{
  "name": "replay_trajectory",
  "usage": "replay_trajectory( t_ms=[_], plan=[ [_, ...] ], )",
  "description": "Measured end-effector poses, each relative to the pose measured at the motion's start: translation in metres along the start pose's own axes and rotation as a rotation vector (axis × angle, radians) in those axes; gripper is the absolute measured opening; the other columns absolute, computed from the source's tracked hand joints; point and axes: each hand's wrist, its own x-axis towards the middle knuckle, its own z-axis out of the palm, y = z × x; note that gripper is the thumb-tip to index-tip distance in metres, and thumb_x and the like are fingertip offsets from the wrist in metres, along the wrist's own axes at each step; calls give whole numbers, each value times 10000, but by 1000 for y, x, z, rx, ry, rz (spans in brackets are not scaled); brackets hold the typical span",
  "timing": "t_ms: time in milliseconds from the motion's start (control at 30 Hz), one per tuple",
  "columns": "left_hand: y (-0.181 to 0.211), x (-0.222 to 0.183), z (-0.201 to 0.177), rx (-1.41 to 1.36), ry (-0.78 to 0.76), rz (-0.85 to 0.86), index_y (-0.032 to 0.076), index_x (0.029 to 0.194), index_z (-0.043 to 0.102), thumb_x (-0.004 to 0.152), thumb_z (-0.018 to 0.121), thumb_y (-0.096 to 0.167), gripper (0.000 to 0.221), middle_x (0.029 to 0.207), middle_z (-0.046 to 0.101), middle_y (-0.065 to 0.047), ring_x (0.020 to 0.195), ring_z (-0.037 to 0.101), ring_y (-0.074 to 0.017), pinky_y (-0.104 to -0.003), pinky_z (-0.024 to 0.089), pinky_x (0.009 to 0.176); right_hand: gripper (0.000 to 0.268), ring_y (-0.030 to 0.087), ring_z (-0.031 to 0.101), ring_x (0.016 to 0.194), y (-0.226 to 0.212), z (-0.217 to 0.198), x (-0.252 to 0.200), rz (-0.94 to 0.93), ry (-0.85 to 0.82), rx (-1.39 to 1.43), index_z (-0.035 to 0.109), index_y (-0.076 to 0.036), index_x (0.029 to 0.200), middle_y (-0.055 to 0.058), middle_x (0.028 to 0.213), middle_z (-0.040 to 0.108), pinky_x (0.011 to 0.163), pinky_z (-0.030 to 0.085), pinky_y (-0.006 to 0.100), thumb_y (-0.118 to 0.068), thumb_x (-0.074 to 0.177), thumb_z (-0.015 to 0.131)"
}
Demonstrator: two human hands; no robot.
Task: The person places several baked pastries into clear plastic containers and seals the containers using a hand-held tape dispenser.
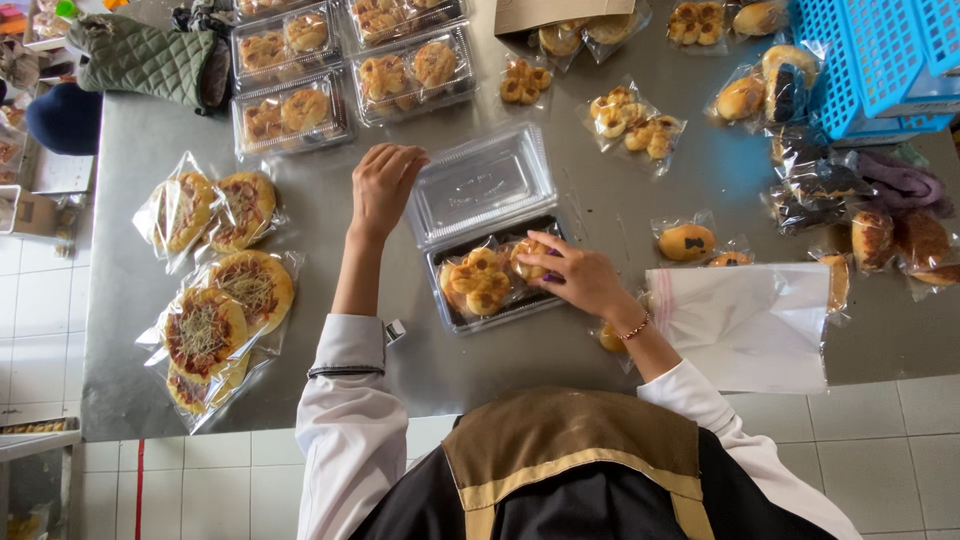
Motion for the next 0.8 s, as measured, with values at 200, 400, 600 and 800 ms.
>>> replay_trajectory(
  t_ms=[200, 400, 600, 800],
  plan=[
    [30, 1, -22, 158, -95, 53, 44, 963, 686, 1000, 744, 159, 134, 1177, 722, -93, 1100, 700, -245, -419, 550, 1003, 552, 98, 705, 765, 6, 5, 0, 48, -59, 27, 623, -323, 1361, 45, 1542, 518, 613, 578, 223, -386, 835, 779],
    [86, -26, -64, -159, -334, 77, 44, 828, 654, 895, 738, 91, 118, 1491, 585, -91, 1357, 589, -324, -458, 410, 1204, 693, 163, 688, 1067, 17, -2, -28, 28, 596, 172, 499, -173, 1555, 23, 1437, 585, 865, 602, 263, -524, 980, 661],
    [100, -68, -9, -396, -890, -202, 115, 1198, 694, 918, 798, 188, 308, 1211, 730, -19, 1149, 688, -260, -467, 318, 1234, 547, 119, 664, 759, -22, 10, -30, 107, 519, 144, 571, -172, 1431, 190, 1524, 519, 591, 557, 194, -496, 992, 613],
    [85, -71, 31, -131, -503, -161, 9, 1266, 606, 629, 886, 448, 822, 1176, 538, -175, 1077, 483, -347, -456, 447, 933, 434, 149, 724, 775, -42, 51, -33, 96, 324, -61, 702, -219, 1320, 241, 1558, 443, 632, 606, 221, -479, 978, 637]
  ],
)
